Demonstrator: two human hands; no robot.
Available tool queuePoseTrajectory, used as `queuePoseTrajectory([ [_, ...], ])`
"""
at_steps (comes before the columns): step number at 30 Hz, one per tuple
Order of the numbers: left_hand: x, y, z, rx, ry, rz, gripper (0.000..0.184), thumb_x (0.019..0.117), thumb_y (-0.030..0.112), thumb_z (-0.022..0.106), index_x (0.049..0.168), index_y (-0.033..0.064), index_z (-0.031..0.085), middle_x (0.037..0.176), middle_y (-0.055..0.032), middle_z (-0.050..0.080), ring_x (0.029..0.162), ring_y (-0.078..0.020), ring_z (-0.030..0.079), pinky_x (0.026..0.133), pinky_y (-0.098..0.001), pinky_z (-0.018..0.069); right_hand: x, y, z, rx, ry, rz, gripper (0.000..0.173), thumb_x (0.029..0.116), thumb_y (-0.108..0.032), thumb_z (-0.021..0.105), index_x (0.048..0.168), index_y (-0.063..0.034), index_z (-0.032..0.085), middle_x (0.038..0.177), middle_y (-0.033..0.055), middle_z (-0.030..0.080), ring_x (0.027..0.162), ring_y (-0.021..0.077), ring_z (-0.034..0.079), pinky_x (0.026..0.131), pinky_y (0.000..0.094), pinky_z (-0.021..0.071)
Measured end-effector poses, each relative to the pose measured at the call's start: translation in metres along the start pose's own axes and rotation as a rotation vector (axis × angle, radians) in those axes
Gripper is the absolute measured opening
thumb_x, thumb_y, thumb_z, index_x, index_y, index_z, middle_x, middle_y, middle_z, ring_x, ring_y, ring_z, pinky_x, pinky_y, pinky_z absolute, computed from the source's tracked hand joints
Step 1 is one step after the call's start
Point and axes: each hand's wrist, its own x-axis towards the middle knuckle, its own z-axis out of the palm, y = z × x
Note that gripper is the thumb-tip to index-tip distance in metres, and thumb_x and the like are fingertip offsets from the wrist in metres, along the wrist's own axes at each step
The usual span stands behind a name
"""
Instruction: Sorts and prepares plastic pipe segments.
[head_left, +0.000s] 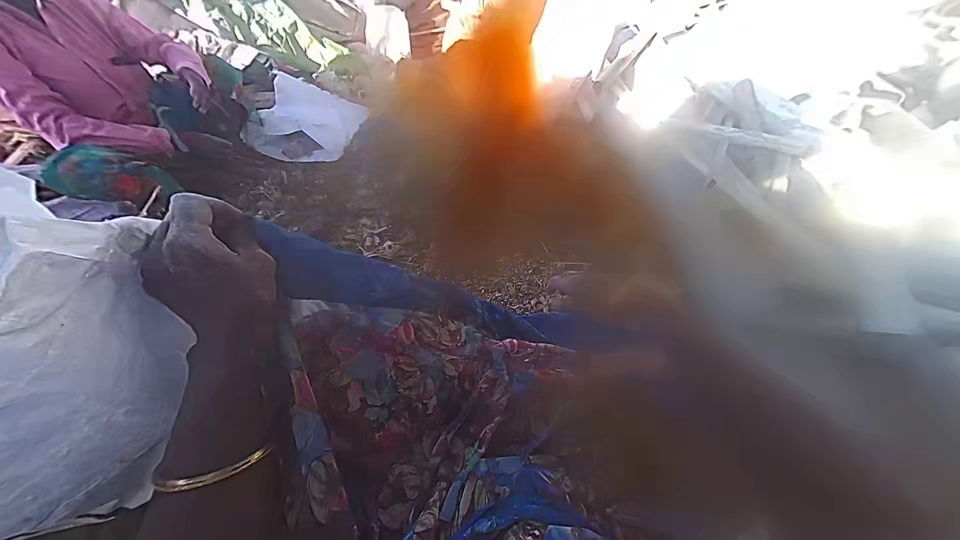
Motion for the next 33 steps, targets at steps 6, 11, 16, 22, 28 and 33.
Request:
queuePoseTrajectory([
  [6, 0.037, 0.007, 0.063, 0.081, -0.621, 0.317, 0.051, 0.097, 0.025, 0.072, 0.138, -0.0013, 0.057, 0.143, -0.035, 0.047, 0.131, -0.0543, 0.048, 0.103, -0.0691, 0.0409, -0.009, 0.009, 0.004, 0.009, -0.075, 0.071, 0.045, 0.1095, -0.025, 0.048, 0.142, 0.0061, 0.051, 0.139, 0.0304, 0.055, 0.132, 0.044, 0.053, 0.11, 0.0591, 0.0386],
  [11, 0.028, 0.064, 0.067, 0.12, -0.981, 0.438, 0.06, 0.0993, 0.034, 0.068, 0.148, 0.0048, 0.049, 0.155, -0.028, 0.038, 0.144, -0.0463, 0.037, 0.114, -0.0595, 0.036, -0.014, 0.006, -0.011, 0.007, -0.084, 0.056, 0.046, 0.11, -0.027, 0.047, 0.144, 0.004, 0.05, 0.142, 0.0277, 0.054, 0.135, 0.0415, 0.052, 0.111, 0.0574, 0.0384],
  [16, 0.057, 0.128, 0.079, 0.224, -1.202, 0.589, 0.057, 0.1031, 0.032, 0.063, 0.149, 0.0019, 0.047, 0.15, -0.0259, 0.046, 0.142, -0.042, 0.043, 0.115, -0.0562, 0.0349, 0.023, 0.041, -0.004, 0.084, -0.083, -0.037, 0.038, 0.1061, -0.009, 0.047, 0.138, 0.0107, 0.052, 0.138, 0.0342, 0.055, 0.131, 0.0474, 0.052, 0.11, 0.0598, 0.0371],
  [22, 0.118, 0.205, 0.165, 0.046, -1.316, 0.731, 0.052, 0.1046, 0.032, 0.06, 0.145, 0.0008, 0.051, 0.141, -0.0268, 0.054, 0.132, -0.0421, 0.052, 0.11, -0.059, 0.0379, 0.092, 0.068, -0.002, -0.175, -0.434, 0.164, 0.036, 0.1071, -0.01, 0.045, 0.132, 0.0138, 0.056, 0.139, 0.034, 0.055, 0.133, 0.049, 0.051, 0.106, 0.0651, 0.039],
  [28, 0.107, 0.154, 0.327, -1.213, -0.909, -0.504, 0.027, 0.1074, 0.008, 0.049, 0.132, -0.0037, 0.053, 0.112, -0.0163, 0.065, 0.091, -0.0178, 0.069, 0.081, -0.031, 0.0566, 0.21, 0.058, -0.039, -0.061, -0.385, 0.36, 0.04, 0.1076, -0.018, 0.043, 0.132, 0.0103, 0.058, 0.142, 0.0314, 0.054, 0.135, 0.0488, 0.049, 0.106, 0.0685, 0.0353],
  [33, 0.017, 0.07, 0.425, -1.09, -0.611, -1.409, 0.029, 0.11, 0.012, 0.041, 0.132, -0.006, 0.048, 0.106, -0.0151, 0.053, 0.085, -0.0175, 0.053, 0.076, -0.0293, 0.0478, 0.343, 0.064, -0.057, 0.02, -0.186, 0.557, 0.042, 0.1043, -0.022, 0.045, 0.135, 0.0035, 0.06, 0.143, 0.0244, 0.058, 0.136, 0.0417, 0.052, 0.108, 0.0635, 0.0381],
])
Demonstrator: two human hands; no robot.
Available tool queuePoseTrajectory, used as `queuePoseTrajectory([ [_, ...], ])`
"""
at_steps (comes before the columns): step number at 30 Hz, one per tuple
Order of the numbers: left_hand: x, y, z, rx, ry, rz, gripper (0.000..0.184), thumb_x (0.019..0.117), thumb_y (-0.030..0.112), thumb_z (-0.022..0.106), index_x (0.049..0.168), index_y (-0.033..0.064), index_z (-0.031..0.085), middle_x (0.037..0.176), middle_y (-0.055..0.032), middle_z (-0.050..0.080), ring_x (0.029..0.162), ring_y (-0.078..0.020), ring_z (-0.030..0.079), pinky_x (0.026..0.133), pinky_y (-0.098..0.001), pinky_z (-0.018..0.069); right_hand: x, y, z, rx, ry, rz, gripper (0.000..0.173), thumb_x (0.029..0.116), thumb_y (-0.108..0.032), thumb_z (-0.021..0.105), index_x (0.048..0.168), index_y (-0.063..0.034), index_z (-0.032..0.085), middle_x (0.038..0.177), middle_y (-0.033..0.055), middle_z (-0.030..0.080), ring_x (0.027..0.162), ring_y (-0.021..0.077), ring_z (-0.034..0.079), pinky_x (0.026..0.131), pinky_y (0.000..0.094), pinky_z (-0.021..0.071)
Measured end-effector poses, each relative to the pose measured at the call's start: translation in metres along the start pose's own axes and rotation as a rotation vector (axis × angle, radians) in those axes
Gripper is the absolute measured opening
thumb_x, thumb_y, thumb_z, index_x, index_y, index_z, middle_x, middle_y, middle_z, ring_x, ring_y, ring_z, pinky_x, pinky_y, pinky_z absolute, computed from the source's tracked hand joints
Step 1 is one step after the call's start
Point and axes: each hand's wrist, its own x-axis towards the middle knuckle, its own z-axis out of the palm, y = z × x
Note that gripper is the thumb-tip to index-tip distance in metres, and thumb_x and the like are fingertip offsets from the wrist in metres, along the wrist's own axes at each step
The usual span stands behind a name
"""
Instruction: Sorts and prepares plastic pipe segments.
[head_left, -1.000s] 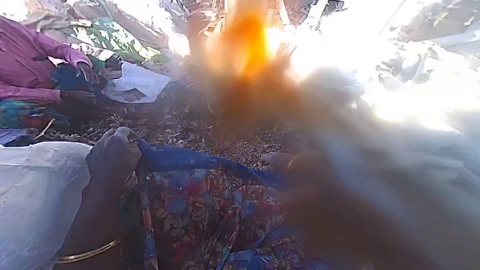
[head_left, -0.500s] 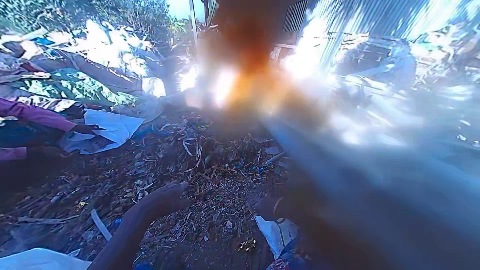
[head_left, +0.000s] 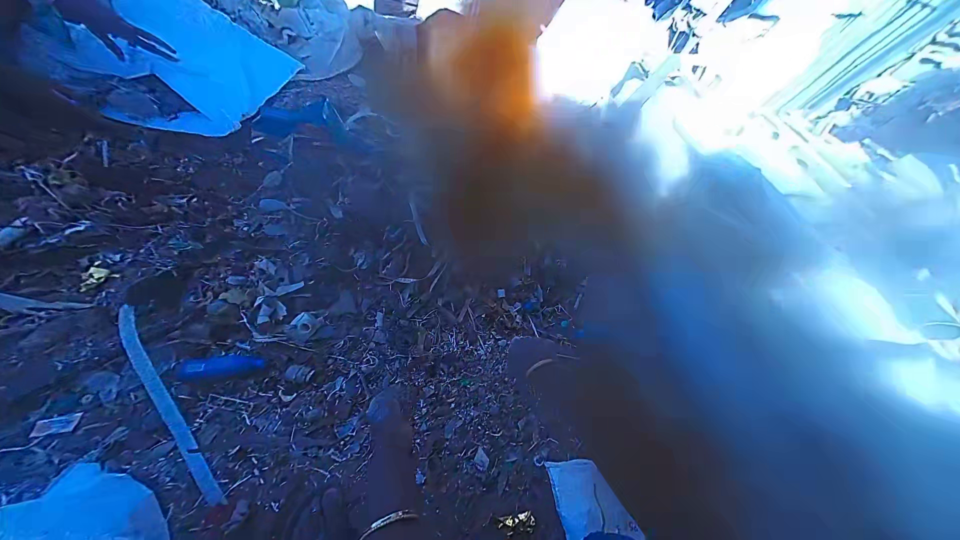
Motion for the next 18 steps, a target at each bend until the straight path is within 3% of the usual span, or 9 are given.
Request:
queuePoseTrajectory([
  [2, 0.021, -0.025, -0.008, 0.008, 0.09, -0.11, 0.015, 0.1065, 0.011, 0.045, 0.114, 0.0004, 0.053, 0.088, -0.0074, 0.053, 0.067, -0.0114, 0.054, 0.061, -0.0234, 0.0492, 0.046, -0.018, -0.009, 0.054, 0.036, 0.022, 0.045, 0.1067, -0.024, 0.041, 0.143, 0.0002, 0.054, 0.146, 0.0232, 0.055, 0.136, 0.0401, 0.052, 0.107, 0.0617, 0.0402],
  [4, 0.026, -0.03, -0.014, -0.014, 0.078, -0.163, 0.021, 0.1081, 0.011, 0.043, 0.119, -0.0026, 0.054, 0.093, -0.0099, 0.054, 0.073, -0.0143, 0.055, 0.067, -0.0275, 0.0501, 0.097, -0.033, -0.007, 0.122, 0.079, 0.016, 0.053, 0.1112, -0.034, 0.034, 0.154, -0.0042, 0.041, 0.155, 0.0234, 0.044, 0.138, 0.04, 0.05, 0.108, 0.0596, 0.0415],
  [5, 0.031, -0.031, -0.019, -0.034, 0.062, -0.138, 0.027, 0.1091, 0.012, 0.042, 0.128, -0.0052, 0.052, 0.103, -0.0143, 0.056, 0.081, -0.0178, 0.056, 0.074, -0.032, 0.0501, 0.119, -0.041, -0.006, 0.17, 0.096, 0.014, 0.058, 0.1112, -0.04, 0.034, 0.158, -0.0066, 0.035, 0.161, 0.0225, 0.036, 0.142, 0.0396, 0.045, 0.111, 0.0587, 0.0395],
  [8, 0.066, -0.021, -0.033, -0.084, 0.096, -0.035, 0.023, 0.1065, 0.008, 0.045, 0.125, -0.0037, 0.053, 0.098, -0.012, 0.058, 0.078, -0.0152, 0.06, 0.07, -0.0284, 0.053, 0.172, -0.063, -0.006, 0.256, 0.227, 0.008, 0.064, 0.1085, -0.042, 0.045, 0.162, -0.0119, 0.027, 0.167, 0.0209, 0.022, 0.148, 0.0415, 0.035, 0.114, 0.0585, 0.0367],
  [12, 0.092, 0.009, -0.054, -0.083, 0.167, 0.052, 0.022, 0.1079, 0.009, 0.043, 0.124, -0.002, 0.053, 0.097, -0.0098, 0.061, 0.076, -0.0111, 0.062, 0.066, -0.0244, 0.0523, 0.223, -0.08, -0.016, 0.264, 0.476, -0.038, 0.067, 0.1013, -0.023, 0.061, 0.161, -0.0154, 0.032, 0.167, 0.0244, 0.019, 0.15, 0.0503, 0.023, 0.111, 0.0714, 0.0289],
  [15, 0.097, 0.023, -0.057, -0.082, 0.151, 0.101, 0.018, 0.1074, 0.01, 0.045, 0.121, 0.0014, 0.055, 0.094, -0.0056, 0.061, 0.073, -0.009, 0.062, 0.064, -0.0228, 0.0523, 0.244, -0.086, -0.028, 0.122, 0.486, -0.099, 0.063, 0.0979, -0.007, 0.06, 0.157, -0.0153, 0.041, 0.167, 0.0237, 0.023, 0.151, 0.0504, 0.021, 0.116, 0.0713, 0.0199],
  [18, 0.098, 0.028, -0.048, -0.07, 0.101, 0.123, 0.016, 0.1069, 0.007, 0.045, 0.117, 0.0013, 0.057, 0.088, -0.0042, 0.064, 0.066, -0.0082, 0.062, 0.06, -0.0213, 0.052, 0.24, -0.092, -0.043, -0.018, 0.451, -0.133, 0.065, 0.0938, 0.0, 0.062, 0.154, -0.0156, 0.046, 0.162, 0.0285, 0.03, 0.147, 0.0517, 0.03, 0.114, 0.0691, 0.0264],
])
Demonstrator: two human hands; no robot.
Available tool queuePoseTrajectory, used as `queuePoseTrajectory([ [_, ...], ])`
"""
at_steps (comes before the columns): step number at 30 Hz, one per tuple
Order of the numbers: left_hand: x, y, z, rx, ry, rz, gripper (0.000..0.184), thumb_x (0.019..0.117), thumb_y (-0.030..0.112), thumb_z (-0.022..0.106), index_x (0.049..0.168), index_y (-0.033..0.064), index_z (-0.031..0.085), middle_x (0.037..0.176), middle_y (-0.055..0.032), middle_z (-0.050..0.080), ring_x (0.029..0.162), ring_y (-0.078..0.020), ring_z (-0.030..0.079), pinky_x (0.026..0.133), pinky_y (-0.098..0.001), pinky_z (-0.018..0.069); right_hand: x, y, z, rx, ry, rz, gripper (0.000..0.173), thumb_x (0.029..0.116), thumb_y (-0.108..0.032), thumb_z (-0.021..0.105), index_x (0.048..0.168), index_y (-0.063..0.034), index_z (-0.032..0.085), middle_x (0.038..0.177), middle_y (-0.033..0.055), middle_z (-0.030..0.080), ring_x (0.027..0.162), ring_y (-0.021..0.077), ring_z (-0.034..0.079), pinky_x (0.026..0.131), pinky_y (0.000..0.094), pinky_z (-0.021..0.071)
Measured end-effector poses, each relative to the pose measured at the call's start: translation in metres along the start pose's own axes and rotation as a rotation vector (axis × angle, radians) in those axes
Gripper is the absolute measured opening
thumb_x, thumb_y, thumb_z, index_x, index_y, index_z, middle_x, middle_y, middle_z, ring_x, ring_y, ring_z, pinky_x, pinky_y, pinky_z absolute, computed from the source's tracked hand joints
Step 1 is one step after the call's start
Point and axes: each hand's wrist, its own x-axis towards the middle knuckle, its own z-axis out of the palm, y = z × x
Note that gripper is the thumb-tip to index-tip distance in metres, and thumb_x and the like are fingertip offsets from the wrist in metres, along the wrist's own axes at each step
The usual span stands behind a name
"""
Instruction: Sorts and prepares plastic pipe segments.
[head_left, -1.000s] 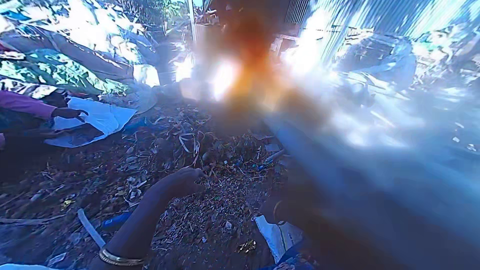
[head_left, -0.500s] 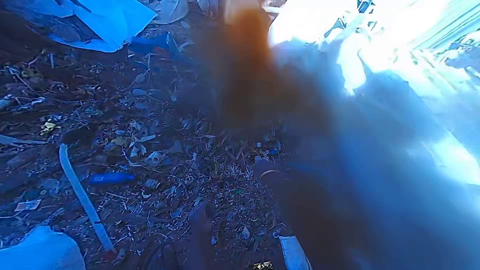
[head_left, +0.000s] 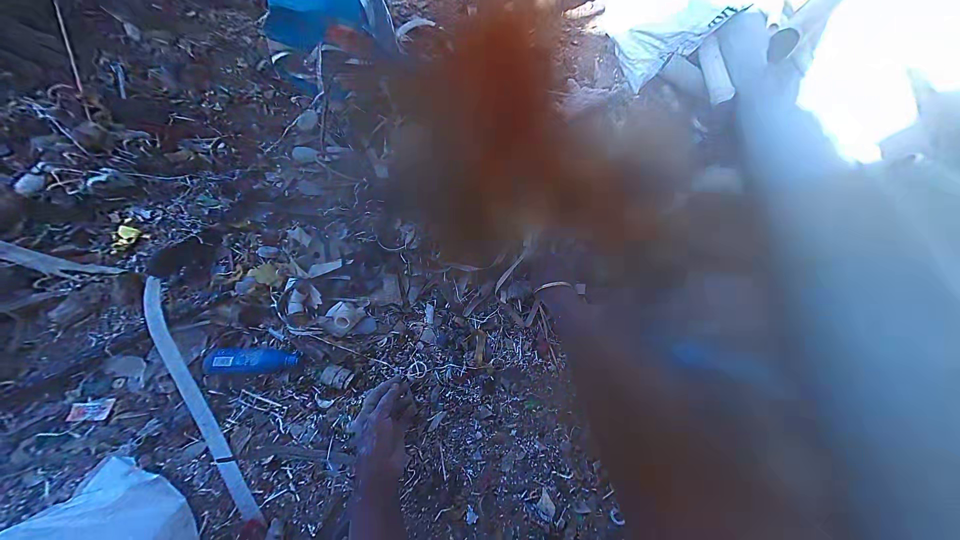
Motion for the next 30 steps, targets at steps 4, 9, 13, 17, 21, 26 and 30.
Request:
queuePoseTrajectory([
  [4, -0.012, 0.0, 0.017, 0.069, -0.13, -0.021, 0.018, 0.1072, 0.006, 0.045, 0.118, 0.0001, 0.058, 0.092, -0.0068, 0.066, 0.07, -0.0105, 0.064, 0.061, -0.0225, 0.0536, -0.006, 0.015, 0.043, 0.055, 0.172, 0.081, 0.054, 0.0963, -0.009, 0.065, 0.148, -0.0156, 0.053, 0.155, 0.0308, 0.039, 0.142, 0.0538, 0.034, 0.111, 0.0707, 0.0294],
  [9, -0.029, -0.013, 0.039, 0.18, -0.313, -0.063, 0.019, 0.1075, 0.008, 0.046, 0.119, -0.0003, 0.06, 0.097, -0.0086, 0.065, 0.073, -0.0117, 0.063, 0.065, -0.0243, 0.0526, -0.086, 0.057, 0.076, 0.217, 0.756, 0.076, 0.03, 0.0906, -0.017, 0.069, 0.119, -0.0079, 0.077, 0.121, 0.0327, 0.065, 0.114, 0.0578, 0.058, 0.096, 0.0683, 0.0418],
  [13, -0.041, -0.025, 0.053, 0.195, -0.366, -0.104, 0.019, 0.107, 0.008, 0.047, 0.118, -0.0004, 0.061, 0.098, -0.0091, 0.065, 0.075, -0.0132, 0.064, 0.066, -0.0262, 0.0532, -0.156, 0.074, 0.091, 0.835, 0.752, 0.129, 0.052, 0.0818, -0.018, 0.078, 0.121, 0.0113, 0.061, 0.124, 0.0302, 0.057, 0.114, 0.0321, 0.059, 0.099, 0.0352, 0.0499],
  [17, -0.052, -0.029, 0.063, 0.186, -0.388, -0.115, 0.019, 0.1068, 0.008, 0.048, 0.119, 0.0001, 0.061, 0.096, -0.0086, 0.065, 0.074, -0.0127, 0.063, 0.065, -0.0249, 0.0526, -0.191, 0.076, 0.067, 1.634, 0.626, 0.383, 0.042, 0.0961, -0.001, 0.063, 0.132, 0.0073, 0.043, 0.111, 0.0168, 0.061, 0.089, 0.0146, 0.068, 0.075, 0.0273, 0.0604],
  [21, -0.059, -0.035, 0.066, 0.185, -0.408, -0.131, 0.018, 0.1068, 0.008, 0.048, 0.119, 0.0009, 0.06, 0.093, -0.0074, 0.066, 0.072, -0.0123, 0.063, 0.064, -0.0246, 0.0531, -0.211, 0.107, 0.038, 2.003, 0.719, 0.44, 0.02, 0.1105, -0.015, 0.039, 0.124, -0.0012, 0.044, 0.098, 0.0098, 0.067, 0.079, 0.0201, 0.073, 0.075, 0.0363, 0.0644],
  [26, -0.071, -0.042, 0.072, 0.191, -0.428, -0.169, 0.018, 0.1073, 0.01, 0.048, 0.119, 0.0029, 0.06, 0.094, -0.0057, 0.065, 0.074, -0.012, 0.063, 0.067, -0.025, 0.0528, -0.22, 0.125, 0.074, 1.934, 0.751, 0.492, 0.017, 0.1028, -0.008, 0.041, 0.114, 0.0023, 0.048, 0.097, 0.0135, 0.066, 0.08, 0.0248, 0.073, 0.072, 0.0404, 0.0646],
  [30, -0.079, -0.039, 0.081, 0.176, -0.469, -0.163, 0.019, 0.1071, 0.009, 0.048, 0.121, 0.0014, 0.059, 0.099, -0.0082, 0.065, 0.078, -0.0133, 0.063, 0.069, -0.0258, 0.0527, -0.224, 0.108, 0.103, 1.839, 0.452, 0.624, 0.02, 0.103, 0.0, 0.051, 0.12, 0.0089, 0.048, 0.097, 0.0174, 0.065, 0.074, 0.0231, 0.073, 0.067, 0.0357, 0.0644],
])
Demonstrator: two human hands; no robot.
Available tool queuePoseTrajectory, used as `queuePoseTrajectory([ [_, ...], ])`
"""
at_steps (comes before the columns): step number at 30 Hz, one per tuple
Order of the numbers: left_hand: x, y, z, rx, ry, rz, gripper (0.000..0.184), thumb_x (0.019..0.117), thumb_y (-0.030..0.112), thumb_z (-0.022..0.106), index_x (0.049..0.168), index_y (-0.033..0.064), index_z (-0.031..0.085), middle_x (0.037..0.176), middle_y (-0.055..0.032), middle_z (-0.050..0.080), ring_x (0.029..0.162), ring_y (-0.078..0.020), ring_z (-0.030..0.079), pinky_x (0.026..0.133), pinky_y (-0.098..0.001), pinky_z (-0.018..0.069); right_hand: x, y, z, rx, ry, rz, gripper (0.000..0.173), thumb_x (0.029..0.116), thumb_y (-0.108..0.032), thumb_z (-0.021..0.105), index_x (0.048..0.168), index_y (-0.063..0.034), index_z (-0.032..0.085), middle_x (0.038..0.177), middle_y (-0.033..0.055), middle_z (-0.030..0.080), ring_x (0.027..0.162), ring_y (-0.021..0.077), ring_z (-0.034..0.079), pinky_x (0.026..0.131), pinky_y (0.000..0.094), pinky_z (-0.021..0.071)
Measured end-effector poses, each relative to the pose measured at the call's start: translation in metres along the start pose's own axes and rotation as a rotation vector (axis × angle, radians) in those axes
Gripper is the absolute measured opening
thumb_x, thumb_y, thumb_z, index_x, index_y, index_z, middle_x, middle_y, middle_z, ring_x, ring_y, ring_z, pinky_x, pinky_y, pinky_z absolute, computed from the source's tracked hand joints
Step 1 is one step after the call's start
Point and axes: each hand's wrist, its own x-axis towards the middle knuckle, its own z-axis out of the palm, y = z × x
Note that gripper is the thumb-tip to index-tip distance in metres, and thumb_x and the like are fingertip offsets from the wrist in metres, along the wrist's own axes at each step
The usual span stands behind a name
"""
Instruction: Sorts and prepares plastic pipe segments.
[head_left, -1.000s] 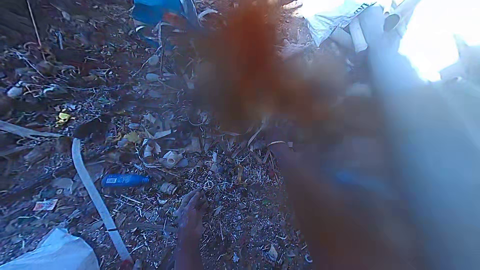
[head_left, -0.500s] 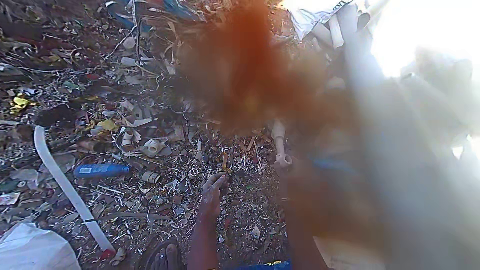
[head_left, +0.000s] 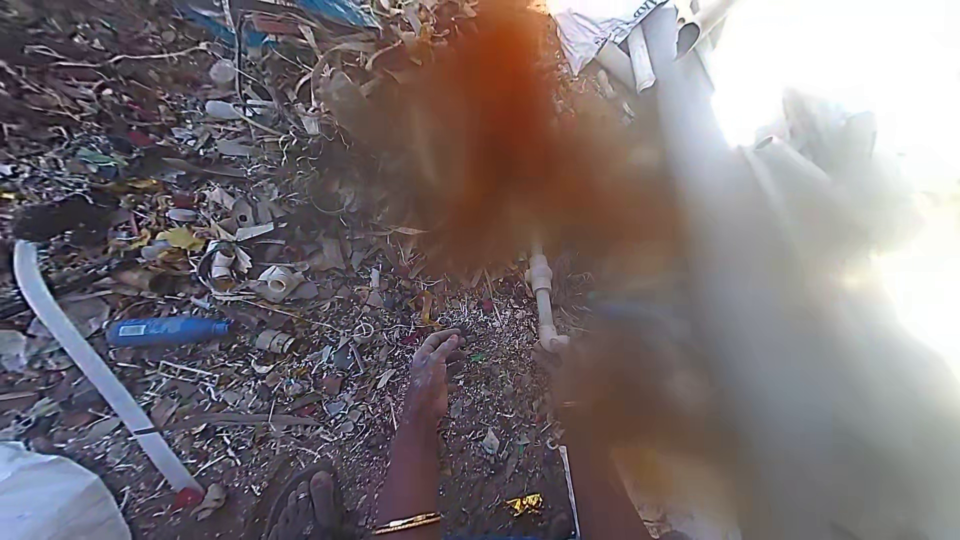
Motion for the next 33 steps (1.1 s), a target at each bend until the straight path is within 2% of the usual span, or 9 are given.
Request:
queuePoseTrajectory([
  [5, -0.003, 0.0, 0.014, 0.032, -0.106, -0.014, 0.023, 0.1078, 0.012, 0.049, 0.126, 0.0015, 0.057, 0.107, -0.0099, 0.065, 0.087, -0.0153, 0.065, 0.075, -0.0285, 0.0545, -0.029, 0.006, -0.001, 0.263, -0.186, 0.092, 0.018, 0.1045, -0.007, 0.034, 0.111, 0.0008, 0.049, 0.09, 0.0126, 0.072, 0.076, 0.0218, 0.074, 0.073, 0.0348, 0.0642],
  [10, -0.003, 0.008, 0.027, 0.17, -0.296, 0.045, 0.049, 0.1063, 0.023, 0.055, 0.149, 0.0026, 0.044, 0.129, -0.0179, 0.061, 0.106, -0.0209, 0.066, 0.089, -0.035, 0.056, -0.057, 0.039, 0.006, 0.213, -0.489, 0.042, 0.044, 0.0729, -0.013, 0.083, 0.104, -0.0029, 0.055, 0.099, 0.0128, 0.07, 0.088, 0.0232, 0.072, 0.083, 0.0404, 0.0624],
  [14, -0.001, 0.01, 0.02, 0.289, -0.303, 0.152, 0.023, 0.0988, 0.012, 0.065, 0.117, -0.001, 0.06, 0.091, -0.005, 0.068, 0.078, -0.0087, 0.066, 0.074, -0.025, 0.0556, -0.076, 0.046, 0.011, -0.147, -0.784, 0.006, 0.037, 0.075, -0.003, 0.078, 0.106, -0.0021, 0.058, 0.096, 0.0038, 0.069, 0.086, 0.0087, 0.069, 0.079, 0.027, 0.0594],
  [18, 0.002, 0.003, -0.008, 0.258, -0.301, 0.257, 0.022, 0.0946, 0.004, 0.064, 0.116, -0.001, 0.061, 0.096, -0.0032, 0.07, 0.083, -0.0068, 0.066, 0.077, -0.0232, 0.0551, -0.063, 0.028, 0.012, -0.359, -1.016, 0.034, 0.052, 0.0789, -0.006, 0.065, 0.128, 0.0069, 0.051, 0.121, 0.0097, 0.066, 0.109, 0.0111, 0.065, 0.095, 0.0293, 0.0548],
  [22, -0.002, -0.003, -0.003, 0.25, -0.376, 0.219, 0.03, 0.1029, 0.012, 0.056, 0.13, -0.0007, 0.051, 0.098, -0.0046, 0.063, 0.082, -0.0071, 0.063, 0.076, -0.0249, 0.055, -0.063, 0.013, 0.031, -0.62, -0.938, -0.101, 0.088, 0.0793, -0.024, 0.078, 0.149, 0.0075, 0.033, 0.129, 0.0154, 0.062, 0.114, 0.0114, 0.063, 0.099, 0.0275, 0.0521],
  [24, -0.005, 0.004, 0.003, 0.292, -0.408, 0.177, 0.038, 0.1062, 0.018, 0.052, 0.138, -0.0013, 0.047, 0.109, -0.0102, 0.062, 0.093, -0.011, 0.064, 0.086, -0.0293, 0.0545, -0.067, 0.012, 0.044, -0.723, -0.794, -0.204, 0.077, 0.0839, -0.02, 0.078, 0.145, 0.0093, 0.042, 0.123, 0.0218, 0.065, 0.109, 0.0178, 0.066, 0.098, 0.034, 0.0527],
  [27, -0.008, 0.025, 0.007, 0.308, -0.369, 0.17, 0.046, 0.1091, 0.022, 0.048, 0.149, -0.0001, 0.042, 0.133, -0.0153, 0.06, 0.115, -0.0139, 0.061, 0.1, -0.0309, 0.0491, -0.059, 0.011, 0.066, -0.569, -0.604, -0.249, 0.048, 0.0978, -0.022, 0.059, 0.136, 0.0071, 0.054, 0.105, 0.0123, 0.07, 0.085, 0.0085, 0.066, 0.078, 0.0276, 0.0564],
  [30, -0.009, 0.039, 0.001, 0.245, -0.24, 0.187, 0.051, 0.1081, 0.018, 0.051, 0.153, -0.0012, 0.037, 0.143, -0.0207, 0.054, 0.126, -0.0202, 0.057, 0.106, -0.0342, 0.0452, -0.042, -0.003, 0.09, -0.537, -0.45, -0.302, 0.042, 0.1056, -0.018, 0.048, 0.138, 0.008, 0.051, 0.089, 0.0061, 0.064, 0.064, 0.0041, 0.054, 0.057, 0.022, 0.0475],
  [33, -0.002, 0.043, -0.012, 0.153, -0.098, 0.195, 0.045, 0.1072, 0.014, 0.051, 0.149, -0.0012, 0.041, 0.138, -0.022, 0.056, 0.116, -0.0221, 0.062, 0.098, -0.0345, 0.051, -0.008, -0.021, 0.116, -0.833, -0.401, -0.329, 0.039, 0.1082, -0.022, 0.047, 0.134, 0.0045, 0.059, 0.091, 0.0119, 0.067, 0.072, 0.0167, 0.06, 0.069, 0.0368, 0.0508],
])
